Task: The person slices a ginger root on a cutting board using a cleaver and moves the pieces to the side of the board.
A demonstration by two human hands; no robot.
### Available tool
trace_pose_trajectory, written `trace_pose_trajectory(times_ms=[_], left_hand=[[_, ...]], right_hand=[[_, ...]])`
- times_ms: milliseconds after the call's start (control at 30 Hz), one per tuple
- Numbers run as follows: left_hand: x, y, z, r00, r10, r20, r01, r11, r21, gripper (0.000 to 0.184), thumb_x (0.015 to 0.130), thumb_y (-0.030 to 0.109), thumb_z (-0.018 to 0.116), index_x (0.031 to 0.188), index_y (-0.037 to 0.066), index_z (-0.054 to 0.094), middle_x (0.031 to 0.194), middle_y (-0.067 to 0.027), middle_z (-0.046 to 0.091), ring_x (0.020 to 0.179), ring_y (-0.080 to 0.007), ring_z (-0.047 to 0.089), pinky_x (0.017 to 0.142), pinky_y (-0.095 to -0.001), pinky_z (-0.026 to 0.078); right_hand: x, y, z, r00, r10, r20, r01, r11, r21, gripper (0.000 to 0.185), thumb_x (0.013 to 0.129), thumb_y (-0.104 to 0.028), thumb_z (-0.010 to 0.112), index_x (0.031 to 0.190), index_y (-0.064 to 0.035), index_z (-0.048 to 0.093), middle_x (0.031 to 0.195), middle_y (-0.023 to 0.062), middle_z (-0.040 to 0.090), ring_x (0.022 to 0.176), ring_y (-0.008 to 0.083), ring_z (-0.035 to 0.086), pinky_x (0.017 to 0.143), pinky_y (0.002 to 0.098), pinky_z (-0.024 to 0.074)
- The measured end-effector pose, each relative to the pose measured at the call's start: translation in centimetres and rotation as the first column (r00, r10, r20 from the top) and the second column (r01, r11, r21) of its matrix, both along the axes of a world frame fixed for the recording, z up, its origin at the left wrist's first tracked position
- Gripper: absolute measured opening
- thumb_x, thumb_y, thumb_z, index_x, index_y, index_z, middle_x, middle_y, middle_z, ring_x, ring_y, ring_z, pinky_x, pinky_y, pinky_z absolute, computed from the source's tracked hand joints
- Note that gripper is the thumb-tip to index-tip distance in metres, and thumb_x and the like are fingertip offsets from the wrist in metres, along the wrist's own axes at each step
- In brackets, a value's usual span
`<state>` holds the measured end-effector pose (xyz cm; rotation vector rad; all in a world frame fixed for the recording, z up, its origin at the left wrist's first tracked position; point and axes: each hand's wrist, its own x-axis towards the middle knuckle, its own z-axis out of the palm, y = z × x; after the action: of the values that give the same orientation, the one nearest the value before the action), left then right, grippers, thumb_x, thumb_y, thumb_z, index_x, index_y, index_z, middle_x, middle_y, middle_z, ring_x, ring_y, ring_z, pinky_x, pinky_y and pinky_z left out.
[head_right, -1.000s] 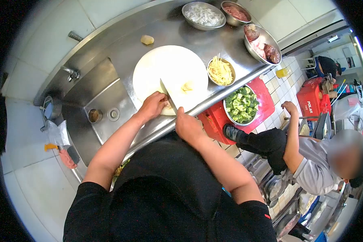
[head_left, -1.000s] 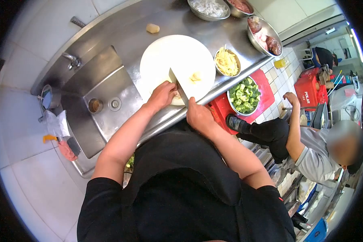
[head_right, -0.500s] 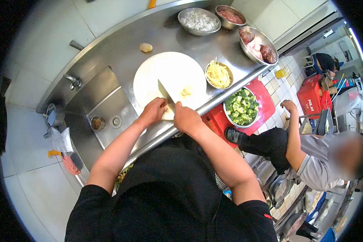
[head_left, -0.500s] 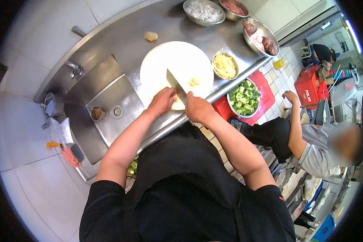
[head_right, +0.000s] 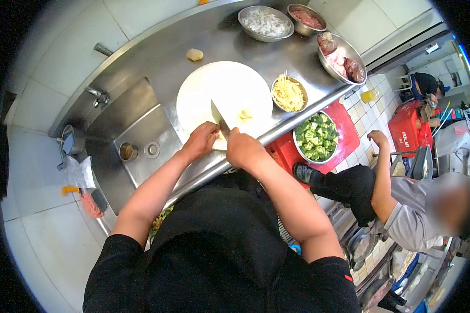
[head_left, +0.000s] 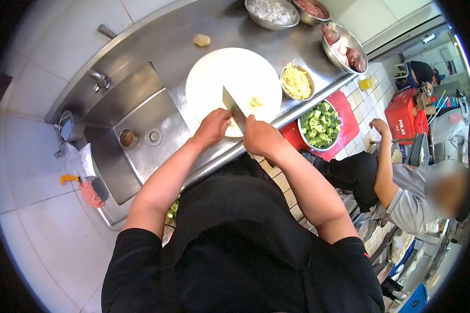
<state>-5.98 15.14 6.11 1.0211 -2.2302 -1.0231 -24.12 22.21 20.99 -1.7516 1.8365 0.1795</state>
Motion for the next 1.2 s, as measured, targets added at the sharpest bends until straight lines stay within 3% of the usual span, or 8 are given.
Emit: trace_pose_trajectory(times_ms=[167,400,600,667,800,967,1067,1200], left_hand=[[-0.1,-0.1,0.3,0.999,-0.011,0.042,0.01,1.0,0.023,0.021,0.102,0.013,0.065,0.119,0.001,0.067,0.118,-0.0195,0.068,0.115,-0.0394,0.063,0.1,-0.0475,0.052],[-0.1,0.3,-0.7,0.997,0.014,-0.076,-0.019,0.998,-0.06,0.017,0.101,0.013,0.065,0.114,0.002,0.067,0.112,-0.0188,0.067,0.11,-0.0397,0.063,0.097,-0.0484,0.052],[-0.1,-0.3,0.3,1.0,-0.006,0.014,0.006,1.0,-0.016,0.019,0.101,0.013,0.065,0.115,0.001,0.067,0.114,-0.0191,0.068,0.111,-0.0397,0.064,0.098,-0.0476,0.053],[-0.1,-0.1,0.1,1.0,-0.002,0.016,0.002,1.0,-0.02,0.017,0.1,0.012,0.065,0.113,0.001,0.068,0.112,-0.0193,0.068,0.11,-0.04,0.064,0.097,-0.0476,0.053],[0.1,0.0,-1.0,0.995,0.004,-0.102,-0.012,0.997,-0.077,0.016,0.101,0.013,0.064,0.111,0.001,0.067,0.111,-0.0194,0.067,0.109,-0.0402,0.064,0.097,-0.0481,0.052],[-0.2,-0.1,0.0,0.999,0.018,0.044,-0.02,0.999,0.036,0.019,0.101,0.013,0.063,0.115,0.0,0.068,0.115,-0.0197,0.069,0.113,-0.0397,0.064,0.098,-0.0472,0.053],[-0.2,-0.1,-0.5,1.0,0.016,-0.007,-0.016,1.0,-0.011,0.019,0.101,0.012,0.063,0.115,0.001,0.068,0.115,-0.0199,0.069,0.112,-0.0395,0.064,0.098,-0.0474,0.053],[0.5,0.0,-1.5,0.999,-0.009,-0.052,0.007,0.999,-0.035,0.019,0.102,0.012,0.065,0.116,-0.001,0.067,0.115,-0.0204,0.069,0.112,-0.0398,0.066,0.098,-0.0466,0.053]], right_hand=[[0.7,4.6,-6.1,0.998,-0.068,0.003,0.068,0.992,-0.106,0.021,0.098,-0.005,0.053,0.116,0.0058,0.047,0.089,0.0352,0.073,0.085,0.049,0.077,0.075,0.0568,0.062],[0.0,0.3,-1.1,0.999,0.027,-0.032,-0.029,0.997,-0.072,0.022,0.099,-0.009,0.056,0.113,0.0071,0.051,0.091,0.0342,0.074,0.087,0.0469,0.077,0.076,0.0559,0.0625],[0.6,4.2,-5.1,0.993,-0.117,0.027,0.118,0.992,-0.037,0.025,0.098,-0.008,0.055,0.116,0.0083,0.048,0.095,0.0351,0.074,0.093,0.0487,0.076,0.083,0.0585,0.0608],[0.3,2.3,-4.8,0.997,-0.071,0.015,0.072,0.991,-0.113,0.024,0.098,-0.008,0.054,0.116,0.0081,0.049,0.094,0.0349,0.074,0.093,0.0491,0.076,0.083,0.058,0.0609],[0.5,0.2,0.3,0.999,-0.022,-0.031,0.022,1.0,0.007,0.025,0.097,-0.007,0.055,0.116,0.0079,0.052,0.098,0.0354,0.074,0.096,0.0493,0.076,0.085,0.0563,0.0612],[0.7,4.2,-5.2,0.997,-0.067,-0.032,0.066,0.997,-0.034,0.025,0.097,-0.007,0.056,0.117,0.0075,0.051,0.098,0.0359,0.074,0.096,0.0486,0.076,0.085,0.0569,0.0612],[0.3,2.5,-4.5,0.998,-0.061,0.009,0.062,0.991,-0.122,0.026,0.096,-0.007,0.056,0.118,0.0078,0.05,0.098,0.0359,0.074,0.095,0.0471,0.077,0.084,0.0571,0.0612],[0.7,0.7,-0.5,0.999,0.027,-0.017,-0.028,0.999,-0.033,0.029,0.097,-0.006,0.055,0.121,0.0087,0.049,0.098,0.0365,0.073,0.096,0.0488,0.076,0.084,0.0583,0.0608]])
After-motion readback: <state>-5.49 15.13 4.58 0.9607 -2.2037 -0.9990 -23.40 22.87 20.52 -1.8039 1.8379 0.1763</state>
